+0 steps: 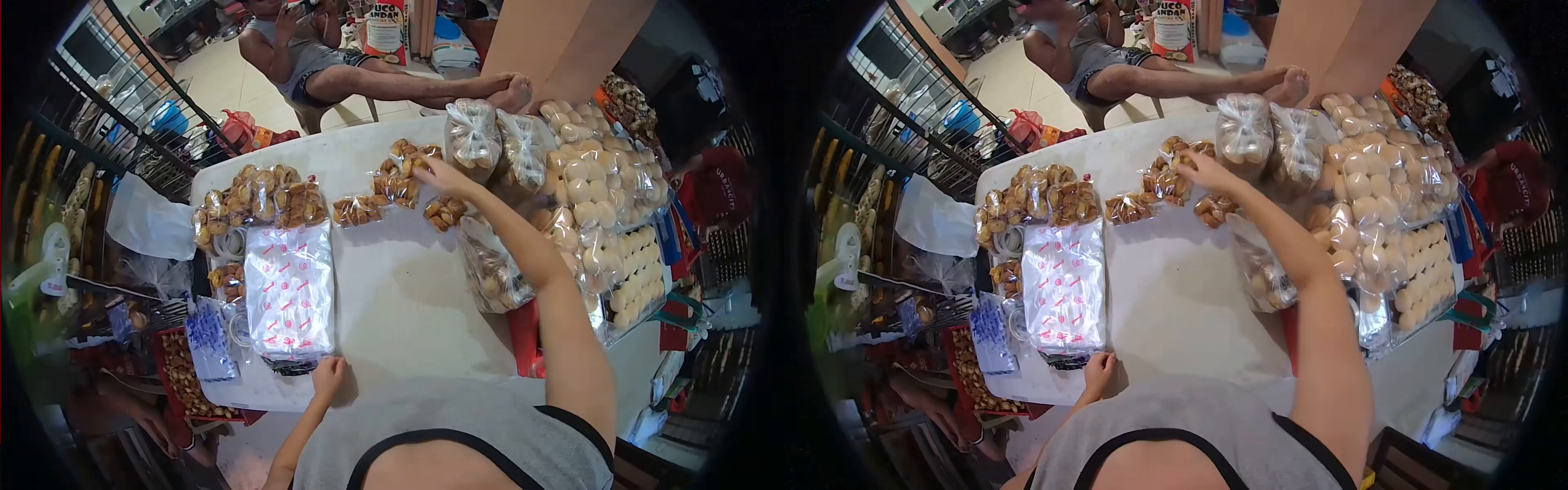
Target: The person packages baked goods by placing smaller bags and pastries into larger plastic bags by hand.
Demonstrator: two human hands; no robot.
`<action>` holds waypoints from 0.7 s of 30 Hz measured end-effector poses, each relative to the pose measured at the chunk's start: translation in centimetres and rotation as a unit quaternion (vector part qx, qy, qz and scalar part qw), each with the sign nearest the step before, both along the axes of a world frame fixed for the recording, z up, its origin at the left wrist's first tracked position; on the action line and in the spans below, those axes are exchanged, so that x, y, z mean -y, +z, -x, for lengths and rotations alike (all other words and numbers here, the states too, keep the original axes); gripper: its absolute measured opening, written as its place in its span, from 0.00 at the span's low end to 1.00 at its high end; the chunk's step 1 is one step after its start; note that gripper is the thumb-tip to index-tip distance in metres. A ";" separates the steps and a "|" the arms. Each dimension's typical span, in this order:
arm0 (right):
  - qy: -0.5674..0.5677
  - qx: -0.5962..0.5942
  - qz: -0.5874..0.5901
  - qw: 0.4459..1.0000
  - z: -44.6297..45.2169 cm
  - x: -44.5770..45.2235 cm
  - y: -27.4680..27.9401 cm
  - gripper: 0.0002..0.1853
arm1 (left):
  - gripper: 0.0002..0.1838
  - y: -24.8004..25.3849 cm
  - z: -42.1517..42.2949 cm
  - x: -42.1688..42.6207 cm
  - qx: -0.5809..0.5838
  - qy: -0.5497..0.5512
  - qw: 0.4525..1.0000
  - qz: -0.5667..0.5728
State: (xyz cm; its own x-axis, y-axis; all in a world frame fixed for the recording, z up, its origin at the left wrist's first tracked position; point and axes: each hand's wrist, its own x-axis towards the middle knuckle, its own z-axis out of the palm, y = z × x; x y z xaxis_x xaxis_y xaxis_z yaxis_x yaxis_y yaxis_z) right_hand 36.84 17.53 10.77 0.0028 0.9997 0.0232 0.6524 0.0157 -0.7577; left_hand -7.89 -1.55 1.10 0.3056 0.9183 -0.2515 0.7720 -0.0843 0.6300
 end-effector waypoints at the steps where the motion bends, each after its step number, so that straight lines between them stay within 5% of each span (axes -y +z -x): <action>1: -0.046 -0.004 0.010 0.999 -0.7 -2.8 -1.8 0.29 | 0.12 0.0 0.2 -0.1 0.007 -0.001 1.000 0.002; 4: -0.130 0.022 0.071 0.989 -2.3 -8.3 -6.6 0.34 | 0.10 0.2 1.0 0.2 0.070 -0.003 0.996 0.047; 7: -0.231 0.121 0.193 0.946 0.5 -8.1 -5.7 0.40 | 0.09 -0.6 2.4 1.5 0.109 -0.002 0.994 -0.024; 12: -0.111 0.150 0.213 0.959 2.8 -2.7 -4.8 0.41 | 0.10 -0.2 2.1 2.1 0.128 0.044 0.990 0.039; 14: -0.081 0.172 0.214 0.958 3.5 0.3 -4.8 0.40 | 0.11 0.3 1.5 1.5 0.044 0.041 0.998 0.029; 16: 0.013 0.055 0.154 0.986 4.5 3.2 -4.2 0.36 | 0.11 0.5 1.1 0.8 0.040 0.041 0.997 0.051; 18: 0.084 -0.067 0.149 0.983 3.8 7.5 2.0 0.32 | 0.11 -0.3 2.1 0.5 0.052 0.024 0.996 0.068; 20: 0.019 0.125 0.234 0.964 3.1 11.7 9.6 0.29 | 0.11 -0.8 2.6 0.6 0.061 0.013 0.996 0.063; 21: -0.013 0.265 0.168 0.949 2.0 14.5 8.7 0.26 | 0.11 -0.9 2.7 0.7 0.072 0.007 0.996 0.055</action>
State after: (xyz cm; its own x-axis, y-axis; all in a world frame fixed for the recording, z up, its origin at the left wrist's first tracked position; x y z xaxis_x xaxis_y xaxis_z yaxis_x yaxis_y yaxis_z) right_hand 34.88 3.03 19.48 0.1052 0.9506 -0.2919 0.9405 -0.1905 -0.2814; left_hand -10.56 -2.25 0.17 0.3335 0.8921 -0.3047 0.6740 0.0003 0.7387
